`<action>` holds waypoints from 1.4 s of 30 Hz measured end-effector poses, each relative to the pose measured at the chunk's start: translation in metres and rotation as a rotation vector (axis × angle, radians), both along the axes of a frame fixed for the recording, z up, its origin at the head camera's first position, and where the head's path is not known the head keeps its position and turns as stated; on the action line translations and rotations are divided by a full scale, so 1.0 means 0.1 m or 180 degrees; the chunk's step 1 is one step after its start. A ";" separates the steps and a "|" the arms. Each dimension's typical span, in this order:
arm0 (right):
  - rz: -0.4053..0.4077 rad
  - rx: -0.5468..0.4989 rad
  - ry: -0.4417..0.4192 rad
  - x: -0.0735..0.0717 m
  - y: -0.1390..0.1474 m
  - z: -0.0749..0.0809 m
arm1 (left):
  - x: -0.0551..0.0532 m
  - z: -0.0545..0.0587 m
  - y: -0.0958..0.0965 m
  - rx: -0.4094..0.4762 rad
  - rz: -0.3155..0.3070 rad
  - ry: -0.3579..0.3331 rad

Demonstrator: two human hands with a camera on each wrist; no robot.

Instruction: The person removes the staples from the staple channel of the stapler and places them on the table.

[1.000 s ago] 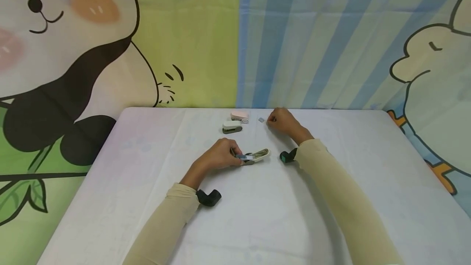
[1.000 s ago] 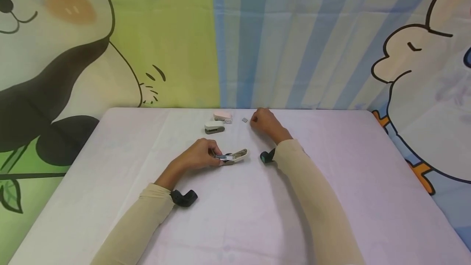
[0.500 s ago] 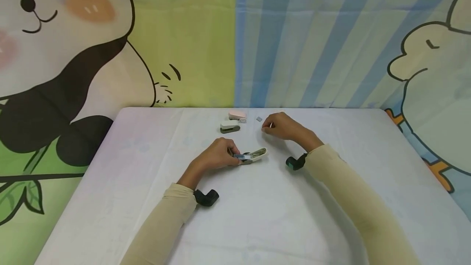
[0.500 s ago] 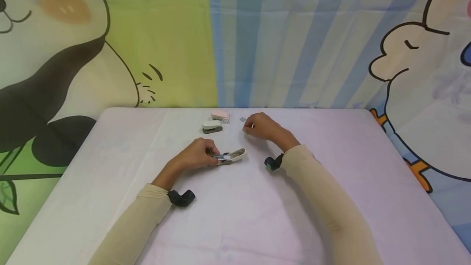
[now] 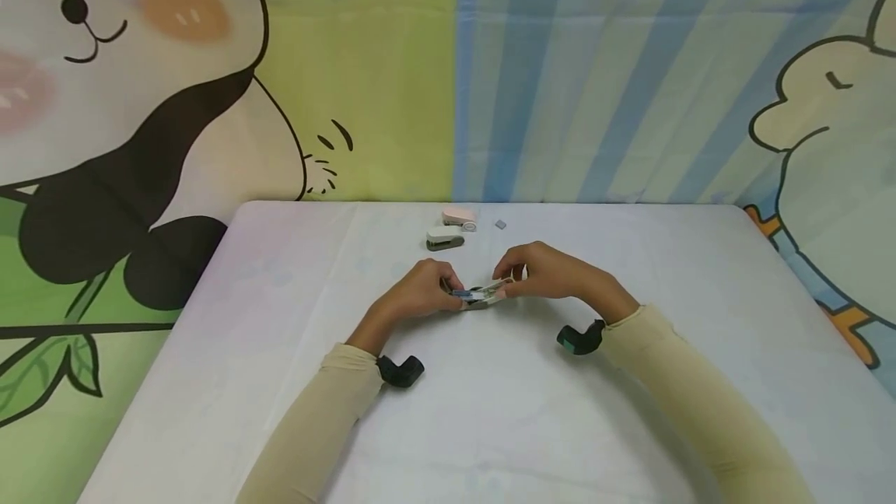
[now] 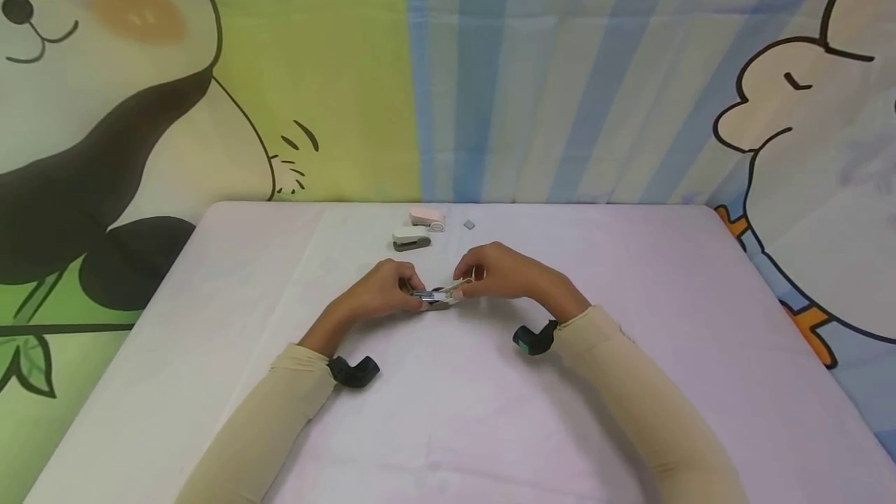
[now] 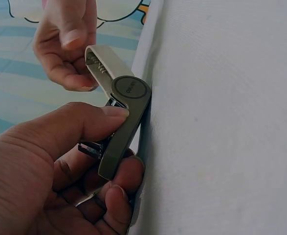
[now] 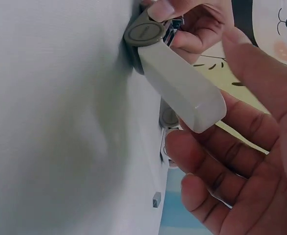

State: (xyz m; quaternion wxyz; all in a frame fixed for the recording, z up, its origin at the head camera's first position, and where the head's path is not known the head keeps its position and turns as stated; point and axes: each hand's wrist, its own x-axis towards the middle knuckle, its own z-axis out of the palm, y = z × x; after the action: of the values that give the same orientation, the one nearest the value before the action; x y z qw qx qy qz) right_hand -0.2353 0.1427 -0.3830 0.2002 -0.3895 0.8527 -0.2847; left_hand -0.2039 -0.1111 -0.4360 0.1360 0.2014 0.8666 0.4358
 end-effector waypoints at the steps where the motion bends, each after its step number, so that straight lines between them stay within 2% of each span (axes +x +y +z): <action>1: 0.0011 0.0035 -0.0002 0.01 0.01 -0.01 | 0.00 0.00 0.01 -0.0011 0.0012 -0.0009; 5: 0.0102 0.0189 0.0167 0.04 0.05 -0.03 | 0.00 -0.02 0.03 0.0007 0.0044 -0.0005; 9: 0.0158 0.0249 0.0295 0.04 0.09 0.00 | 0.00 -0.03 0.06 0.0085 -0.0042 -0.0062; 15: 0.0323 0.0352 0.0122 0.05 0.19 0.05 | 0.03 0.02 0.12 0.0042 -0.0356 -0.0389; 17: 0.0355 0.0401 0.0076 0.06 0.22 0.06 | 0.02 0.03 0.14 0.0020 -0.0453 -0.0425; 21: 0.0336 0.0470 0.0104 0.04 0.30 0.11 | 0.00 0.05 0.22 -0.0025 -0.0596 -0.0331; 25: 0.0256 0.0576 0.0223 0.02 0.41 0.17 | -0.06 0.06 0.38 -0.0245 -0.0683 -0.0091; 30: 0.0087 0.0716 0.0498 0.00 0.56 0.30 | -0.19 0.10 0.66 -0.0574 -0.0686 0.0186; 34: -0.0062 0.0825 0.0712 -0.05 0.66 0.43 | -0.35 0.15 0.87 -0.0701 -0.0597 0.0341; 37: -0.0211 0.0917 0.0797 -0.11 0.73 0.54 | -0.49 0.16 1.01 -0.0648 -0.0512 0.0482; 42: -0.0438 0.0992 0.0864 -0.25 0.88 0.69 | -0.70 0.18 1.18 -0.0339 -0.0315 0.0647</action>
State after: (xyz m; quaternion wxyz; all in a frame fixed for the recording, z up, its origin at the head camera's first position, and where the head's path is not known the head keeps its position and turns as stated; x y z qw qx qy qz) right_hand -0.2606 0.2309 -0.3139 0.1215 -0.3295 0.9301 -0.1074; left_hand -0.2734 0.0068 -0.4184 0.0793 0.2795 0.8869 0.3592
